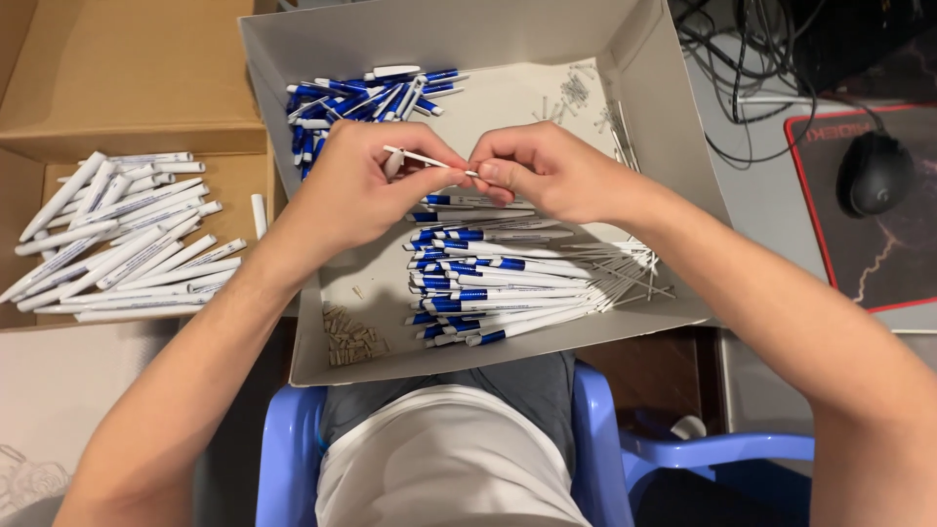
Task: Assembling ballpoint pens by inserting ink refills into barrels and attaching caps.
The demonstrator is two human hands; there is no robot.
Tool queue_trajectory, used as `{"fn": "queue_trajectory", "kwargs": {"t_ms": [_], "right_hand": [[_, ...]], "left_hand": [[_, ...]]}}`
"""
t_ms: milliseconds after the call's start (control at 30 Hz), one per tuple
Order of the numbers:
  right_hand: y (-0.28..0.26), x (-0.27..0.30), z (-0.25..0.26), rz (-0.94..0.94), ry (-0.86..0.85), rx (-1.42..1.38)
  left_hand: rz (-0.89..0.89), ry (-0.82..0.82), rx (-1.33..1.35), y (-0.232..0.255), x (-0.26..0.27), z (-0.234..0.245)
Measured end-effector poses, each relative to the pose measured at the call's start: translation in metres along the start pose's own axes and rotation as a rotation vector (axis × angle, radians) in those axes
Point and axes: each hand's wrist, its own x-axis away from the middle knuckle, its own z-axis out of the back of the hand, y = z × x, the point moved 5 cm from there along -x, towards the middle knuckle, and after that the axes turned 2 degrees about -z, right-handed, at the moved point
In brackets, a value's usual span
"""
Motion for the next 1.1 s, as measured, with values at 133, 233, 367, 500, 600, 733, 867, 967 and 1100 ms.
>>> {"fn": "queue_trajectory", "kwargs": {"t_ms": [133, 233, 367, 500, 600, 733, 867, 967, 1100], "right_hand": [[0.002, -0.002, 0.001, -0.023, -0.039, -0.049], [-0.008, -0.006, 0.006, 0.003, -0.015, 0.02], [-0.01, -0.005, 0.01, -0.001, 0.005, 0.111], [-0.009, -0.006, 0.012, 0.062, 0.049, 0.117], [-0.004, -0.008, 0.013, 0.072, 0.034, 0.018], [0.006, -0.007, 0.015, 0.054, 0.015, -0.012], [0.01, -0.009, 0.031, 0.128, 0.124, 0.036], [0.009, -0.007, 0.041, 0.075, 0.229, -0.036], [0.011, -0.002, 0.051, 0.022, 0.355, -0.088]], "left_hand": [[0.006, -0.008, -0.035, -0.007, -0.002, -0.001], [0.047, 0.002, 0.01, -0.011, -0.007, -0.001], [0.082, -0.039, -0.069, -0.01, -0.006, -0.005], [0.109, -0.048, -0.067, -0.013, -0.006, -0.005], [0.109, -0.063, -0.072, -0.015, -0.004, -0.006], [0.158, -0.049, -0.045, -0.017, -0.004, -0.006], [0.262, 0.002, -0.002, -0.015, -0.008, -0.002], [0.386, 0.029, 0.081, -0.017, -0.004, 0.001], [0.191, 0.008, -0.1, -0.011, -0.003, 0.003]]}}
